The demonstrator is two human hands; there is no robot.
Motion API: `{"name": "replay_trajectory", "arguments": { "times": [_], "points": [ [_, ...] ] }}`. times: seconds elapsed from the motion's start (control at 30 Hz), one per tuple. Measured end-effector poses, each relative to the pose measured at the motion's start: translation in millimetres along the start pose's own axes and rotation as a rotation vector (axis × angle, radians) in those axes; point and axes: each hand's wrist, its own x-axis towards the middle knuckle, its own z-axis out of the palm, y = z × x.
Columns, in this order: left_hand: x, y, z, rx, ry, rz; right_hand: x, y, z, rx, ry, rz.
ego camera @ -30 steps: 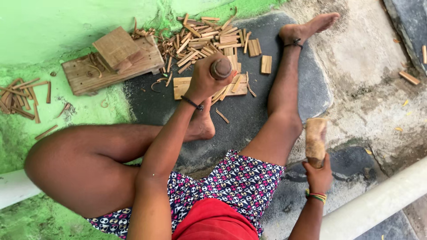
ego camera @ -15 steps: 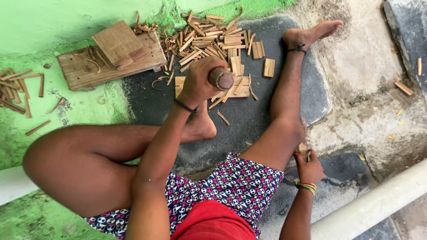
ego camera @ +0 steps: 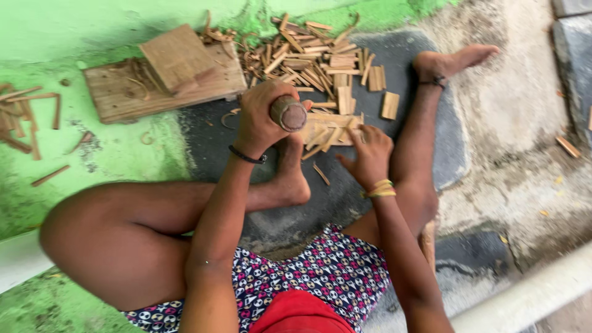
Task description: The person sits on the floor and uses a wooden mallet to strike a chisel, carving small rectangular pieces from a larger block of wood. The person repeatedly positions the chisel and strikes it to produce wood shavings and small cut pieces.
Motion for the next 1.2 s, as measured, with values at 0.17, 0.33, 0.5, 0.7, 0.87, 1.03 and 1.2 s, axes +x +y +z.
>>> {"name": "replay_trajectory", "arguments": {
  "times": [0.17, 0.33, 0.5, 0.7, 0.87, 1.03, 1.2],
  "points": [
    [4, -8, -21, 0.036, 0.035, -0.004, 21, -24, 67, -0.19, -0.191, -0.191],
    [2, -13, -21, 0.04, 0.022, -0.014, 12, -5, 115, -0.061, -0.155, -0.12],
    [-4, -15, -11, 0.066, -0.064, 0.001, 9, 5, 109, 0.167, 0.018, -0.091],
    [-4, -14, -8, 0.124, -0.146, 0.044, 4, 32, 80, 0.566, 0.024, 0.145],
    [-10, -15, -12, 0.101, -0.169, 0.033, -31, 46, 80, 0.947, -0.362, 0.376],
    [-16, -21, -15, 0.082, -0.175, 0.035, -51, 39, 82, 1.174, -0.564, 0.542],
    [-17, -24, -20, 0.035, -0.166, 0.039, -67, 34, 82, 1.176, -0.668, 0.598]
  ]
}}
